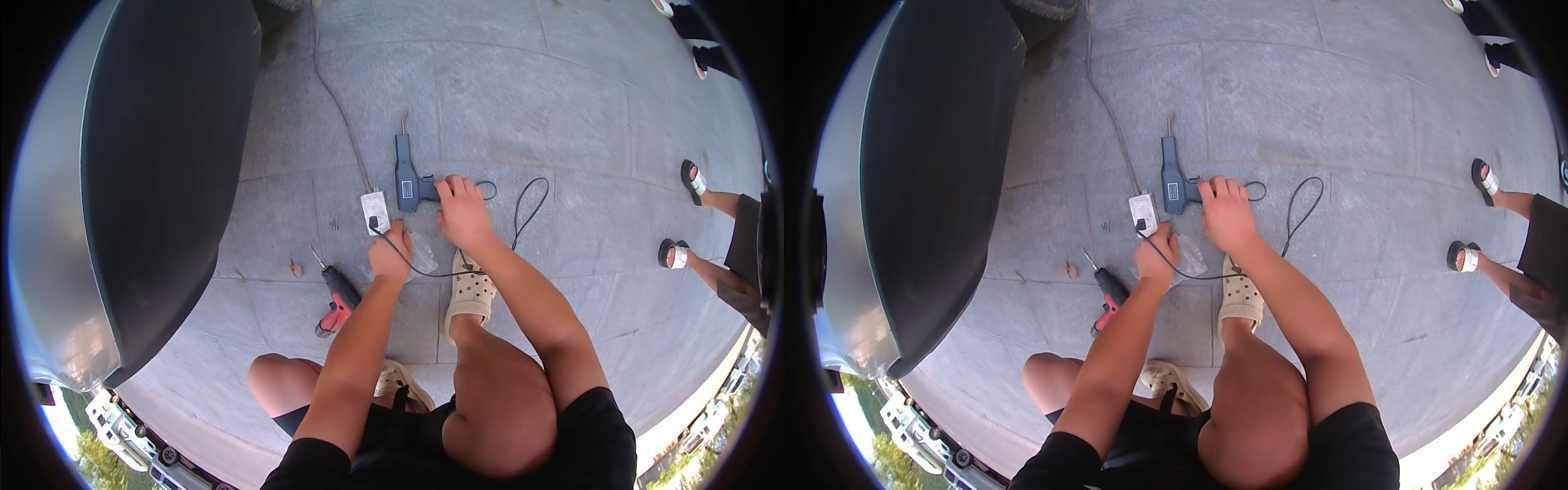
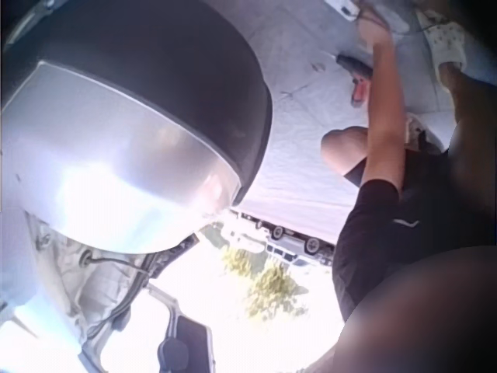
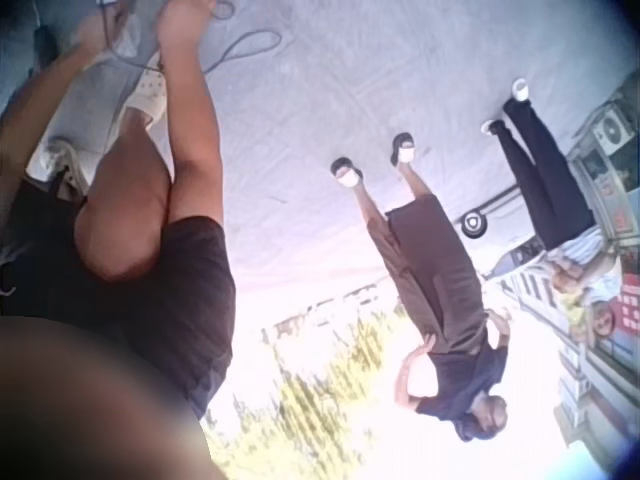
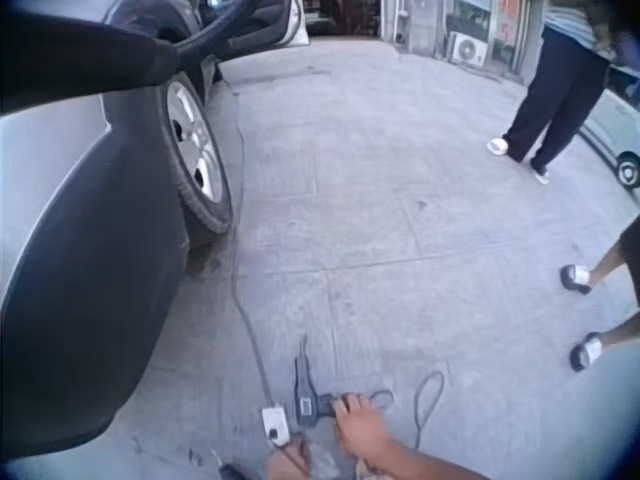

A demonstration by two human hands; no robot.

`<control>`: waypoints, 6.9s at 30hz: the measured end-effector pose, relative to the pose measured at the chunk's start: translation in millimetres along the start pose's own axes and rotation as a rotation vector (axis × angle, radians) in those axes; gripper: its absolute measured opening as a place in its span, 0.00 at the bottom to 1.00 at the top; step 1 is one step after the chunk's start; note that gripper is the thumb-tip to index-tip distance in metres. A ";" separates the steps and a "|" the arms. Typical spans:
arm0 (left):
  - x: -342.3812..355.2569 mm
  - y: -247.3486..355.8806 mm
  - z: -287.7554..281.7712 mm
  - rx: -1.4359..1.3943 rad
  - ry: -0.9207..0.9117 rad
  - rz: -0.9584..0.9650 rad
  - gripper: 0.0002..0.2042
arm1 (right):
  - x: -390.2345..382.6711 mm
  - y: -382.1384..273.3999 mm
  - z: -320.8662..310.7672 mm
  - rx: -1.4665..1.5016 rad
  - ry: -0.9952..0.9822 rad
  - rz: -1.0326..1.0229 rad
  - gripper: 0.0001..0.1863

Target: The person sits on the ground and uses a heat gun to apply heat to the rear bumper of a silver car. They then use a metal tool to press and smooth the heated area, likely to fix a dent or seam. The person repeats this process on different sections of the bumper.

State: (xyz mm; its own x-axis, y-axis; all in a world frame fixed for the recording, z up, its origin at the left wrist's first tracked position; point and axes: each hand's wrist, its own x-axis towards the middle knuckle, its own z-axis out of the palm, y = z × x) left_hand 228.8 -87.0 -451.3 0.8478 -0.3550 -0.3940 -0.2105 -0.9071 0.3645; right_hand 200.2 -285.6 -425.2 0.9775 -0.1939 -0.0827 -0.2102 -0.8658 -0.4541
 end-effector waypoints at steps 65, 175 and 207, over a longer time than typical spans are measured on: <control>-249.0 -19.2 -417.2 -1.997 0.252 0.755 0.10 | -86.3 -237.0 -299.7 1.352 -0.419 -0.529 0.18; -191.9 0.4 -544.1 -0.607 1.129 0.888 0.29 | 21.7 -361.5 -345.6 1.287 0.292 -0.040 0.13; -140.4 -82.2 -595.0 -0.011 1.406 0.745 0.28 | 78.2 -462.4 -376.7 1.196 0.021 -0.602 0.18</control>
State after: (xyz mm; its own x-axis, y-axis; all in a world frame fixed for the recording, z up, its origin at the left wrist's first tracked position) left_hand 416.7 171.9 76.0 0.3173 -0.2108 0.9246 -0.7675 -0.6298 0.1198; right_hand 367.6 -74.2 112.5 0.9094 0.0559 0.4122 0.4045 0.1121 -0.9076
